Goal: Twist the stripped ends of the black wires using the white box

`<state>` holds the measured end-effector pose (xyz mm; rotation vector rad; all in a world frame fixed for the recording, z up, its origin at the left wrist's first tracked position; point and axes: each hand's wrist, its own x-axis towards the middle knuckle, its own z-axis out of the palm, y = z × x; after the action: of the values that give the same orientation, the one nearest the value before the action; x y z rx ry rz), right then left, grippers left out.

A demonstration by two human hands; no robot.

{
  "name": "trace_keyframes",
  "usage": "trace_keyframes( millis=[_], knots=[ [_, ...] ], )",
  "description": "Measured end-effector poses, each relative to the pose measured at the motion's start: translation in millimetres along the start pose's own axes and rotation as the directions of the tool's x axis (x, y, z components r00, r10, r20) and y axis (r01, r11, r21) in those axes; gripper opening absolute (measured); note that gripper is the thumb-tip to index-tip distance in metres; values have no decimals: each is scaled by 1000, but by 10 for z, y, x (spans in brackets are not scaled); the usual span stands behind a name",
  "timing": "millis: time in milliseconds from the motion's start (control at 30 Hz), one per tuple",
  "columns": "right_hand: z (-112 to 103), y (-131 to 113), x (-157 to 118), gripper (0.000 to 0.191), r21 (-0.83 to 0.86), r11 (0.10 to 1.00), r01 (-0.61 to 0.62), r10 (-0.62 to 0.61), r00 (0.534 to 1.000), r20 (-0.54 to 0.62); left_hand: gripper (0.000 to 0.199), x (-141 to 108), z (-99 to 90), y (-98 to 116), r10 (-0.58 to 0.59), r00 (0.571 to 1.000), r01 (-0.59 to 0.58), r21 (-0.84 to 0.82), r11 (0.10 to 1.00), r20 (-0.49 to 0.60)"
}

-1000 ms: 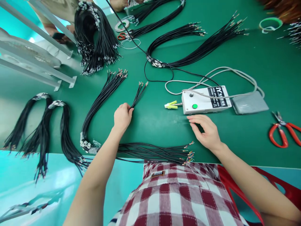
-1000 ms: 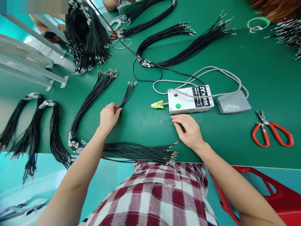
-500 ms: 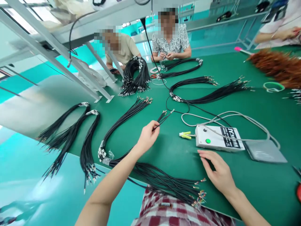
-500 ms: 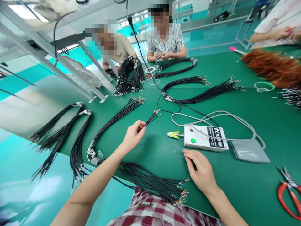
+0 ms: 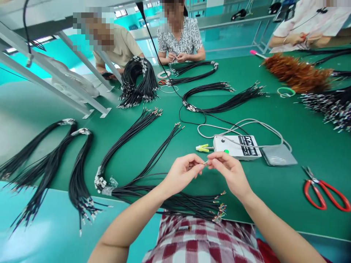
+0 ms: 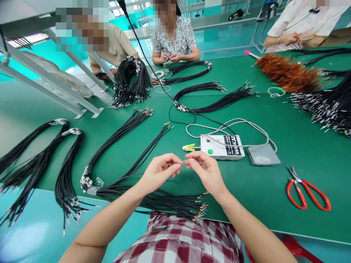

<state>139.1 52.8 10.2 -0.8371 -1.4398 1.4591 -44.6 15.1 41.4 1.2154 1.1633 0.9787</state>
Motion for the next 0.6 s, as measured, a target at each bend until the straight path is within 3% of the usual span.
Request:
trace_keyframes(
  millis=[133,400,600],
  knots=[
    [47,47,22,14,114,993,-25,24,1000,4,33,-25,46,-14,-53,999,53,-60,997,-6],
    [221,9,-22,9,54,999,-1,9,990,-138,35,-64,120,-53,-53,994,38,-151,988,-97],
    [254,84,-21,10,111,993,-42,58,987,-150,40,-84,146,-112,-53,988,21,-216,976,-144]
  ],
)
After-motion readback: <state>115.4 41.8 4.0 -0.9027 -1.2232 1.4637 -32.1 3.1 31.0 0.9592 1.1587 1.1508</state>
